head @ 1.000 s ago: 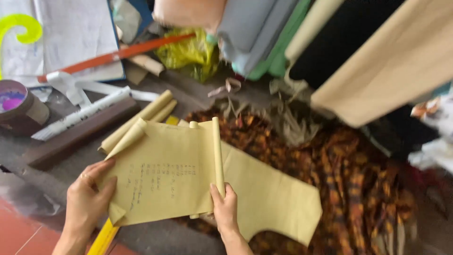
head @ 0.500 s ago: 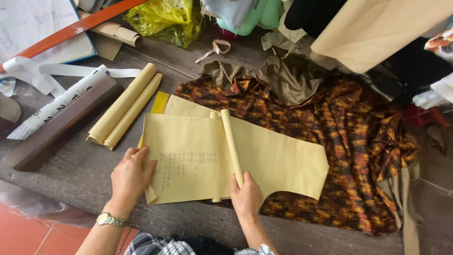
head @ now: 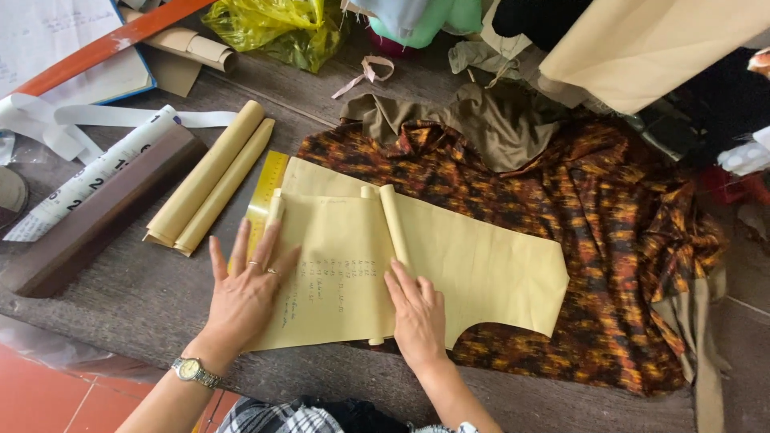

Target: The person is unrolling paper patterns and aligning them on a piece of fabric on a workbench using a ruler.

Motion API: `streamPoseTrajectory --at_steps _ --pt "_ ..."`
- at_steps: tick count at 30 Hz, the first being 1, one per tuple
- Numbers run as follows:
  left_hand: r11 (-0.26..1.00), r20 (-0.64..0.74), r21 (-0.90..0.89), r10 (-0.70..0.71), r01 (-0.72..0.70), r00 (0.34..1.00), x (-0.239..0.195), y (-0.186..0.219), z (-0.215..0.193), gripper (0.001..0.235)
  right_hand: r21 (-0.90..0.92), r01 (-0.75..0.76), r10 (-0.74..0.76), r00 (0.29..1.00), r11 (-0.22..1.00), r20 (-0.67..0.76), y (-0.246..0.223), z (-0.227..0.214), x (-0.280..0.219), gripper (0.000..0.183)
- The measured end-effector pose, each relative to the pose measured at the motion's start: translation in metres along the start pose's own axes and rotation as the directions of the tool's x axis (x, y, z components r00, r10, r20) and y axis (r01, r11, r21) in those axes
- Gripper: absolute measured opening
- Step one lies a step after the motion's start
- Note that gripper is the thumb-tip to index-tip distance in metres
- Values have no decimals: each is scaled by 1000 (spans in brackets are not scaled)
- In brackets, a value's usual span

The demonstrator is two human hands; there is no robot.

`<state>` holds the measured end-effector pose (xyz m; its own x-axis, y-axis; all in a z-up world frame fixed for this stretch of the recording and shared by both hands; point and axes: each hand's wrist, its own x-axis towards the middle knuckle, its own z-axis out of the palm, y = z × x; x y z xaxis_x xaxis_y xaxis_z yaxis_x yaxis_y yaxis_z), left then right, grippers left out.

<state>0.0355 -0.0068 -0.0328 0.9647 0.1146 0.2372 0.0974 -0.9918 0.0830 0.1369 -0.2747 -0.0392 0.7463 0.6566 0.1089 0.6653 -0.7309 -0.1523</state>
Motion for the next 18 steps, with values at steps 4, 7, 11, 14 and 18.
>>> streamPoseTrajectory --at_steps 4,7,11,14,18 --pt "986 78 125 97 -106 992 2 8 2 76 -179 28 -14 997 983 79 3 0 7 61" --pt "971 432 239 -106 -1 896 5 15 -9 64 -229 -37 107 947 973 302 6 -6 17 55" --pt "990 210 139 -63 34 976 -12 2 14 74 -284 -58 121 970 957 212 31 2 26 53" --pt "988 159 89 -137 124 978 -25 -3 24 61 -178 -160 201 948 971 246 50 -4 29 55" --pt "975 68 2 -222 222 973 -35 -5 32 60 -26 -428 407 838 903 363 66 -24 32 74"
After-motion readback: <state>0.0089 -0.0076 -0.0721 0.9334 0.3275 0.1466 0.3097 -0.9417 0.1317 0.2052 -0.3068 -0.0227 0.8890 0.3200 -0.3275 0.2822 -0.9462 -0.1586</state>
